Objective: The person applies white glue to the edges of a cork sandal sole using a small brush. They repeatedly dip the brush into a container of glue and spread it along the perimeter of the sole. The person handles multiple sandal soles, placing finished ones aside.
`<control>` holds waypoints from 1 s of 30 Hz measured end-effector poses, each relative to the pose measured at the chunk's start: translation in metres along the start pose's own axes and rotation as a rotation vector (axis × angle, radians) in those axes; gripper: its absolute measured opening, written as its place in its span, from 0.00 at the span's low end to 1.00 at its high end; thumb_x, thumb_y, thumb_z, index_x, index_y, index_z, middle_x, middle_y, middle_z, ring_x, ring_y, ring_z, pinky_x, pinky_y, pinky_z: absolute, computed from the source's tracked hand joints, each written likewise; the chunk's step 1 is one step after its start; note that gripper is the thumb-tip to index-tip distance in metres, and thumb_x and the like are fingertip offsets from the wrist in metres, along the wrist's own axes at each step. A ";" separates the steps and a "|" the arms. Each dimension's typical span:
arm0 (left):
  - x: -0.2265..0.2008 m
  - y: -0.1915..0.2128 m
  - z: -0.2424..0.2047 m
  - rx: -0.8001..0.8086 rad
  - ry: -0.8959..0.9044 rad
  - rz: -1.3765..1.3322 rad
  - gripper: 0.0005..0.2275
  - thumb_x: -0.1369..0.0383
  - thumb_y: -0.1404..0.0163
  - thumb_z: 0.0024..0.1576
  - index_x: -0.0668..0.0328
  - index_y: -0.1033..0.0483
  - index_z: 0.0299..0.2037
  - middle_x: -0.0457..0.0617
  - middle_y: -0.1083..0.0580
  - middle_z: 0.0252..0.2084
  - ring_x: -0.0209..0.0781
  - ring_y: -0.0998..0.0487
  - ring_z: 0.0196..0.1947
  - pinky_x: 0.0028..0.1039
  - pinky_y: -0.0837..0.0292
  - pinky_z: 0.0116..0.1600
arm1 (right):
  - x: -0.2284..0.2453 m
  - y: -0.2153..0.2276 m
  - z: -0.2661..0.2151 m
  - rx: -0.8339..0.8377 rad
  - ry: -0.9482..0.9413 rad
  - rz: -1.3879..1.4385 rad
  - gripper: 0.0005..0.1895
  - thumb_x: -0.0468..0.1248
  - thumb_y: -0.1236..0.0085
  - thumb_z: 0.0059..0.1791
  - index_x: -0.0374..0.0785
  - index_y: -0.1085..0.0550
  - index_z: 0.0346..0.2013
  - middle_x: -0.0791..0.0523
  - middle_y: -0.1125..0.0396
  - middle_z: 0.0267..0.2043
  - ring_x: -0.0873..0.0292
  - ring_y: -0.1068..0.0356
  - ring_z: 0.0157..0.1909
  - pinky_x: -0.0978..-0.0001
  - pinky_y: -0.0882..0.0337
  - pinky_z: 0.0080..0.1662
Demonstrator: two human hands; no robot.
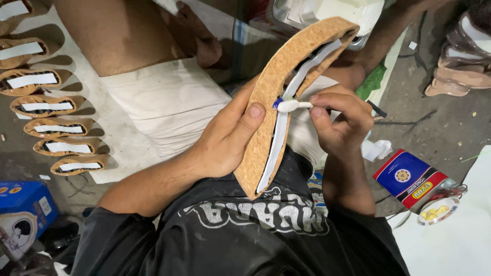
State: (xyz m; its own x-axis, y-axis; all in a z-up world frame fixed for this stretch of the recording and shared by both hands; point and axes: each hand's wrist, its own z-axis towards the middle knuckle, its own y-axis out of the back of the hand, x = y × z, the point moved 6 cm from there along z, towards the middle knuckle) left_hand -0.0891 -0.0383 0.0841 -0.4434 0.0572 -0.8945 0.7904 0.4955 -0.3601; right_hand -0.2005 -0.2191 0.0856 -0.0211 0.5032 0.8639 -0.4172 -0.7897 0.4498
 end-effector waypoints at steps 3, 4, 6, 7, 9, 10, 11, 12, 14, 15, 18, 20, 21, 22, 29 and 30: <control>0.000 0.001 0.001 -0.006 -0.014 -0.013 0.27 0.56 0.66 0.74 0.68 0.51 0.77 0.57 0.37 0.74 0.43 0.38 0.75 0.32 0.44 0.78 | 0.003 -0.001 -0.003 -0.004 0.014 0.111 0.09 0.22 0.44 0.49 0.29 0.27 0.43 0.46 0.28 0.39 0.54 0.27 0.36 0.69 0.27 0.39; 0.000 0.001 0.001 -0.007 -0.015 -0.013 0.27 0.56 0.67 0.74 0.68 0.51 0.77 0.57 0.37 0.74 0.43 0.38 0.75 0.32 0.44 0.78 | 0.003 -0.002 -0.004 0.003 0.003 0.108 0.09 0.22 0.44 0.49 0.29 0.27 0.43 0.46 0.28 0.39 0.54 0.27 0.35 0.69 0.28 0.39; 0.000 0.001 0.002 -0.005 -0.018 -0.007 0.28 0.55 0.67 0.74 0.68 0.51 0.77 0.57 0.38 0.74 0.43 0.38 0.75 0.32 0.44 0.78 | 0.003 -0.004 -0.007 0.013 -0.015 0.099 0.08 0.23 0.44 0.49 0.29 0.27 0.43 0.45 0.28 0.39 0.55 0.28 0.34 0.70 0.29 0.38; 0.000 0.001 0.002 -0.004 -0.016 -0.003 0.28 0.55 0.67 0.74 0.68 0.52 0.77 0.57 0.38 0.74 0.43 0.38 0.75 0.32 0.44 0.78 | 0.004 -0.005 -0.007 0.006 0.000 0.112 0.08 0.23 0.44 0.49 0.30 0.27 0.43 0.46 0.29 0.38 0.55 0.28 0.34 0.70 0.28 0.38; 0.002 0.001 0.002 -0.005 -0.003 -0.003 0.28 0.55 0.67 0.74 0.68 0.52 0.78 0.57 0.38 0.74 0.44 0.38 0.75 0.32 0.43 0.77 | 0.005 -0.005 -0.009 -0.008 0.031 0.136 0.08 0.23 0.44 0.50 0.30 0.28 0.43 0.46 0.29 0.38 0.55 0.28 0.34 0.71 0.28 0.37; 0.003 0.001 0.002 -0.007 0.010 -0.006 0.28 0.55 0.67 0.73 0.68 0.53 0.78 0.57 0.38 0.74 0.44 0.38 0.75 0.32 0.43 0.77 | 0.005 -0.006 -0.011 -0.007 0.026 0.137 0.08 0.24 0.44 0.50 0.30 0.28 0.44 0.46 0.29 0.38 0.56 0.27 0.34 0.71 0.28 0.37; 0.004 0.000 0.002 -0.010 0.023 -0.010 0.29 0.55 0.68 0.73 0.68 0.53 0.78 0.57 0.39 0.74 0.44 0.38 0.75 0.32 0.43 0.76 | 0.006 -0.007 -0.013 -0.005 0.021 0.138 0.08 0.24 0.44 0.51 0.31 0.28 0.44 0.46 0.29 0.38 0.56 0.27 0.34 0.72 0.28 0.36; 0.003 0.000 0.002 -0.016 0.011 0.005 0.28 0.55 0.68 0.74 0.68 0.53 0.78 0.57 0.38 0.74 0.44 0.39 0.75 0.32 0.43 0.77 | 0.007 -0.007 -0.015 -0.002 0.015 0.139 0.07 0.25 0.43 0.51 0.31 0.28 0.44 0.46 0.29 0.38 0.56 0.27 0.34 0.72 0.28 0.36; 0.001 0.001 0.002 -0.028 -0.018 0.038 0.28 0.54 0.68 0.74 0.68 0.52 0.78 0.57 0.38 0.75 0.44 0.39 0.76 0.32 0.45 0.78 | 0.011 -0.007 -0.019 -0.001 0.022 0.161 0.07 0.26 0.42 0.51 0.32 0.28 0.43 0.47 0.29 0.37 0.57 0.28 0.34 0.74 0.29 0.34; 0.000 0.002 0.003 -0.033 -0.011 0.026 0.28 0.55 0.68 0.74 0.68 0.52 0.78 0.57 0.38 0.75 0.44 0.39 0.76 0.32 0.44 0.78 | 0.013 -0.008 -0.018 -0.003 0.033 0.174 0.07 0.26 0.42 0.51 0.32 0.27 0.43 0.47 0.29 0.36 0.57 0.28 0.34 0.75 0.30 0.33; 0.000 0.001 0.002 -0.040 0.005 0.012 0.28 0.55 0.67 0.74 0.69 0.51 0.77 0.57 0.38 0.74 0.44 0.39 0.75 0.32 0.44 0.77 | 0.020 -0.006 -0.019 -0.003 0.069 0.121 0.06 0.26 0.41 0.50 0.33 0.27 0.41 0.47 0.29 0.35 0.57 0.28 0.33 0.73 0.30 0.33; 0.000 0.002 0.000 -0.030 -0.018 0.049 0.28 0.55 0.67 0.74 0.69 0.51 0.77 0.57 0.38 0.74 0.43 0.39 0.75 0.32 0.45 0.78 | 0.013 -0.003 -0.018 -0.077 -0.006 0.169 0.06 0.27 0.43 0.52 0.31 0.27 0.44 0.47 0.29 0.38 0.57 0.29 0.34 0.73 0.29 0.36; 0.002 0.001 -0.001 -0.022 -0.011 0.042 0.28 0.55 0.67 0.74 0.68 0.50 0.77 0.57 0.37 0.74 0.43 0.39 0.75 0.32 0.45 0.78 | 0.010 0.000 -0.019 -0.113 -0.047 0.190 0.06 0.27 0.44 0.53 0.31 0.27 0.45 0.47 0.28 0.39 0.58 0.29 0.35 0.73 0.29 0.37; 0.005 0.000 -0.003 -0.013 -0.004 0.035 0.28 0.55 0.67 0.74 0.68 0.50 0.77 0.57 0.37 0.74 0.43 0.38 0.75 0.32 0.45 0.77 | 0.010 0.001 -0.019 -0.102 -0.036 0.142 0.06 0.27 0.43 0.54 0.30 0.27 0.45 0.47 0.28 0.40 0.57 0.28 0.36 0.72 0.28 0.39; 0.047 0.024 0.018 -0.177 0.094 -0.316 0.25 0.53 0.65 0.73 0.67 0.45 0.70 0.57 0.32 0.61 0.41 0.28 0.59 0.33 0.28 0.65 | 0.007 0.012 -0.026 0.024 -0.076 0.226 0.04 0.28 0.41 0.53 0.32 0.27 0.41 0.49 0.28 0.37 0.58 0.26 0.39 0.72 0.27 0.41; 0.058 0.030 0.020 -0.199 0.138 -0.447 0.24 0.52 0.65 0.71 0.64 0.42 0.68 0.55 0.31 0.58 0.41 0.26 0.55 0.33 0.26 0.61 | 0.002 0.019 -0.025 -0.013 -0.133 0.271 0.03 0.29 0.42 0.54 0.33 0.27 0.42 0.49 0.28 0.37 0.59 0.27 0.39 0.72 0.28 0.42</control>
State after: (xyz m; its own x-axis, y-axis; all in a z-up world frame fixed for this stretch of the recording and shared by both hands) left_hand -0.0827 -0.0372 0.0159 -0.7821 -0.0910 -0.6164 0.4211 0.6521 -0.6305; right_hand -0.2314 -0.2239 0.0900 -0.0146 0.2234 0.9746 -0.4240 -0.8841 0.1963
